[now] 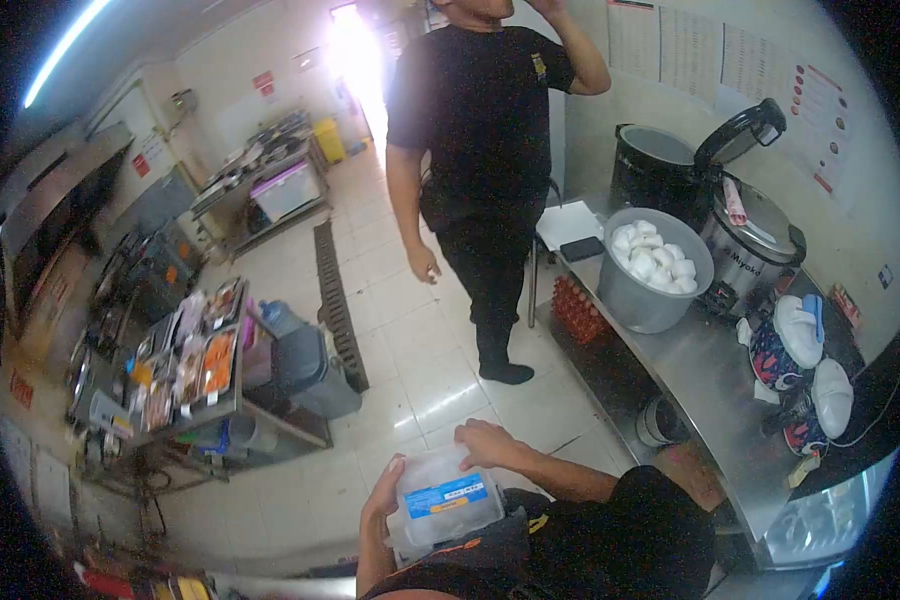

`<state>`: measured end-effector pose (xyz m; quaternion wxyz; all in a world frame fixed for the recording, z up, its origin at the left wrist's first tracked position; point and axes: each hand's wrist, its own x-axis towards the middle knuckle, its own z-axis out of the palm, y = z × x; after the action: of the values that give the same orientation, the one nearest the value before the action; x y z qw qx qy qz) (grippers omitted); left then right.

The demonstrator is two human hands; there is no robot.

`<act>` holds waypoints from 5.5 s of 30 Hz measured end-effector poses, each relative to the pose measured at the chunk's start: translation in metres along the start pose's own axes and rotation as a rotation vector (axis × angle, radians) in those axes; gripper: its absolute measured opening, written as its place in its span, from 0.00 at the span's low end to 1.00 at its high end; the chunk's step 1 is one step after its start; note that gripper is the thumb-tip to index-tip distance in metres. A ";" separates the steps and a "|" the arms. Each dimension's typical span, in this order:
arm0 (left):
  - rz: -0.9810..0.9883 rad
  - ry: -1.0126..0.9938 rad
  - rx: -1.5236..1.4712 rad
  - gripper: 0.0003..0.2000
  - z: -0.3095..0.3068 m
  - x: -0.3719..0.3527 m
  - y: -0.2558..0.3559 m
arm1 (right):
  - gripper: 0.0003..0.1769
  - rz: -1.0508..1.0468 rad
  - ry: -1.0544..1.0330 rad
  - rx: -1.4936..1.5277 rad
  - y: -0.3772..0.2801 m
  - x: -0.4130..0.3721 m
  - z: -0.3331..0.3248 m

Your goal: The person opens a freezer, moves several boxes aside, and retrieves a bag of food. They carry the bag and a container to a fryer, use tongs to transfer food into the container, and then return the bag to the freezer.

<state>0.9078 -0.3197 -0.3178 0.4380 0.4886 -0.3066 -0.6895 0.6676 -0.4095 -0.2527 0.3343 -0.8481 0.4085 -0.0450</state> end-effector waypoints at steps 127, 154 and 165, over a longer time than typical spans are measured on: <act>0.955 1.375 -1.047 0.24 -2.242 1.188 1.405 | 0.20 -0.729 -0.770 0.285 -0.953 3.061 -0.030; 1.118 1.460 -1.129 0.26 -2.698 0.936 1.474 | 0.12 -0.886 -0.985 0.234 -1.440 3.334 0.275; 1.265 1.554 -1.174 0.28 -2.788 0.911 1.491 | 0.21 -1.107 -0.744 -0.050 -1.551 3.408 0.372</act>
<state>3.8622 -1.7672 -0.3507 0.9338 0.2614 0.2221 0.1020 4.0824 -1.9897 -0.2736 0.3609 -0.8991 -0.2287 0.0952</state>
